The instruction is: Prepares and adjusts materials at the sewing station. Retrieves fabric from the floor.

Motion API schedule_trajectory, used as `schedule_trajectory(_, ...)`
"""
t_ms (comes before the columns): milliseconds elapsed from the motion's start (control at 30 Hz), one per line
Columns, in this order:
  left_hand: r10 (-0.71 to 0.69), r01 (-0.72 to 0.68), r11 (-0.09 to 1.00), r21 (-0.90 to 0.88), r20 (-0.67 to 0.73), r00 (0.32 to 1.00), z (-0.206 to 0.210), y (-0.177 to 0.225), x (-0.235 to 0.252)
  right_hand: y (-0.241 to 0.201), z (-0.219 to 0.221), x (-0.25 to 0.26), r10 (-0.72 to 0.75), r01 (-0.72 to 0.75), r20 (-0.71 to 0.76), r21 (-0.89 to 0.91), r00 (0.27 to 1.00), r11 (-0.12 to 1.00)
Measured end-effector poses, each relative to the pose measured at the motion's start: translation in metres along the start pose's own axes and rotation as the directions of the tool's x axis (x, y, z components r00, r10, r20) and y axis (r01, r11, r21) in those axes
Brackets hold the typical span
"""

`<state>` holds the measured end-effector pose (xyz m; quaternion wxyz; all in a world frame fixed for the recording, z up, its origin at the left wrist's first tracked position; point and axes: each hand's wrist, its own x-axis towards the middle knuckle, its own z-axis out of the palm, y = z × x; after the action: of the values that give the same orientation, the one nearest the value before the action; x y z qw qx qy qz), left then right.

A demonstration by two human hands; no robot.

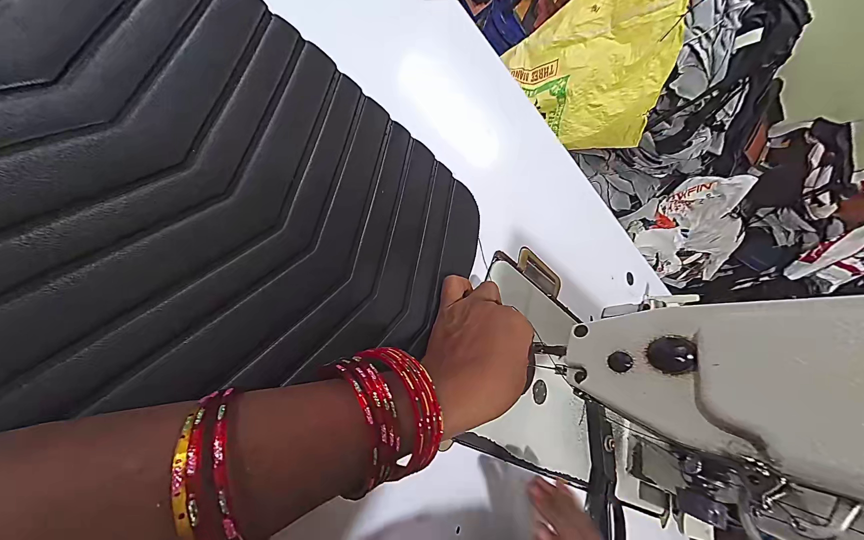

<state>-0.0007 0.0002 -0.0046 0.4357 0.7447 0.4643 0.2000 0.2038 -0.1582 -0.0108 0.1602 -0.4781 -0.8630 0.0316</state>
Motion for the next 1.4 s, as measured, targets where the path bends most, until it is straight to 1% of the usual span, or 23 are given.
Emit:
schedule_trajectory(33, 0.006, -0.006, 1.0, -0.001, -0.025, 1.0, 0.002, -0.001, 0.0, -0.008, 0.019, 0.001, 0.024, -0.026, 0.04, 0.047, 0.999, 0.999)
schedule_trajectory(67, 0.007, -0.007, 1.0, -0.002, -0.032, 0.999, 0.003, -0.002, 0.0, -0.013, 0.031, 0.001, 0.026, -0.029, 0.071, 0.031, 0.997, 0.999)
schedule_trajectory(133, 0.011, -0.011, 1.0, -0.003, -0.035, 0.999, 0.003, -0.002, 0.0, -0.014, 0.039, -0.001, 0.024, -0.024, 0.061, -0.007, 0.998, 1.0)
schedule_trajectory(333, 0.025, -0.024, 1.0, 0.008, -0.099, 0.995, 0.008, -0.002, -0.001, -0.011, 0.041, -0.002, 0.014, -0.014, -0.001, -0.014, 1.0, 1.0)
schedule_trajectory(433, 0.001, -0.003, 1.0, -0.026, -0.055, 0.998, 0.004, -0.001, -0.001, -0.012, 0.041, -0.003, 0.019, -0.019, -0.001, -0.013, 1.0, 1.0)
schedule_trajectory(533, -0.007, 0.006, 1.0, -0.019, -0.044, 0.999, 0.003, 0.0, 0.0, -0.012, 0.041, -0.004, 0.026, -0.026, -0.005, -0.001, 1.0, 1.0)
schedule_trajectory(700, 0.015, -0.015, 1.0, 0.008, -0.11, 0.994, 0.01, -0.001, 0.0, -0.012, 0.042, -0.004, 0.027, -0.027, -0.011, -0.002, 1.0, 1.0)
schedule_trajectory(900, -0.02, 0.019, 1.0, -0.012, -0.041, 0.999, 0.005, 0.001, 0.001, -0.012, 0.041, -0.004, 0.026, -0.026, -0.01, -0.003, 1.0, 1.0)
schedule_trajectory(1033, 0.001, 0.001, 1.0, 0.021, -0.072, 0.997, 0.008, -0.001, 0.001, -0.012, 0.042, -0.004, 0.024, -0.024, -0.018, 0.003, 1.0, 1.0)
schedule_trajectory(1133, -0.019, 0.019, 1.0, 0.008, -0.038, 0.999, 0.005, 0.001, 0.001, -0.012, 0.042, -0.004, 0.021, -0.021, -0.022, -0.001, 1.0, 1.0)
schedule_trajectory(1267, -0.004, 0.006, 1.0, 0.027, -0.078, 0.997, 0.009, 0.0, 0.001, -0.012, 0.043, -0.004, 0.018, -0.018, -0.024, -0.01, 1.0, 1.0)
schedule_trajectory(1400, -0.04, 0.04, 0.999, 0.017, -0.023, 0.999, 0.005, 0.002, 0.003, -0.012, 0.043, -0.004, 0.016, -0.017, -0.027, -0.01, 1.0, 1.0)
